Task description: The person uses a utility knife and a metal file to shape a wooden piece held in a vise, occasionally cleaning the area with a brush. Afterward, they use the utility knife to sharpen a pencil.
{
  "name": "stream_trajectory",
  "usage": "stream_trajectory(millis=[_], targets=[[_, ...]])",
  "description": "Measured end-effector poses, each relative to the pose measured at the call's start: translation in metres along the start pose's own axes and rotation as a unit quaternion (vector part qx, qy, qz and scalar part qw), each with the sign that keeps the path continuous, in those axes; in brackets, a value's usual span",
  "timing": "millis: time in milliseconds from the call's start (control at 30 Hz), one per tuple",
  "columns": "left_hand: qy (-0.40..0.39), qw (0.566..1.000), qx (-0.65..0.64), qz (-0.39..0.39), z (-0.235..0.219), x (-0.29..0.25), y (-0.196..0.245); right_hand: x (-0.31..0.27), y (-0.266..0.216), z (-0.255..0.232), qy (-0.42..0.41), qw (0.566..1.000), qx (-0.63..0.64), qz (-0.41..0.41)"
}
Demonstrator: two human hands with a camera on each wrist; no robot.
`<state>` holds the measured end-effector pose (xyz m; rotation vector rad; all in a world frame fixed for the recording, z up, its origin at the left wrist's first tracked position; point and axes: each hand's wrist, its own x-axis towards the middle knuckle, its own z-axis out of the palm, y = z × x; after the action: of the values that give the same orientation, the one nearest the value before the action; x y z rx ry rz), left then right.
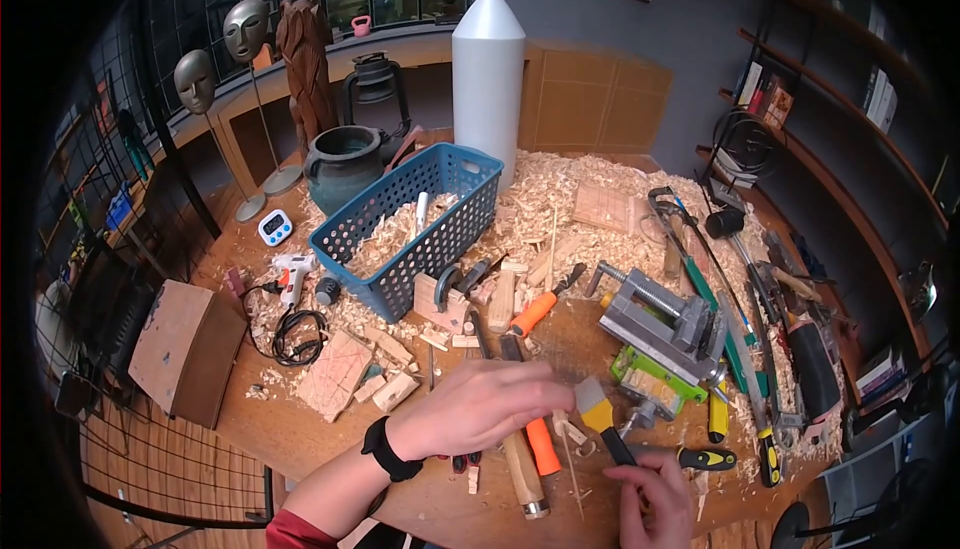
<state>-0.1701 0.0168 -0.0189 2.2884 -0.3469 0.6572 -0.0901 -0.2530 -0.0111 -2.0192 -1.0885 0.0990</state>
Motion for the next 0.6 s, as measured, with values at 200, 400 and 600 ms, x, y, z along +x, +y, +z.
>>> stream_trajectory(millis=[200, 400, 600], targets=[[0.014, 0.998, 0.006, -0.057, 0.001, -0.003, 0.003, -0.001, 0.025, 0.014, -0.046, 0.997, 0.056, -0.019], [0.027, 0.991, -0.058, -0.120, 0.005, -0.010, -0.001, 0.005, 0.030, 0.014, -0.084, 0.995, 0.042, 0.044], [0.024, 0.901, -0.347, -0.258, 0.018, 0.007, 0.024, 0.002, 0.042, 0.018, -0.058, 0.995, 0.068, 0.051]])
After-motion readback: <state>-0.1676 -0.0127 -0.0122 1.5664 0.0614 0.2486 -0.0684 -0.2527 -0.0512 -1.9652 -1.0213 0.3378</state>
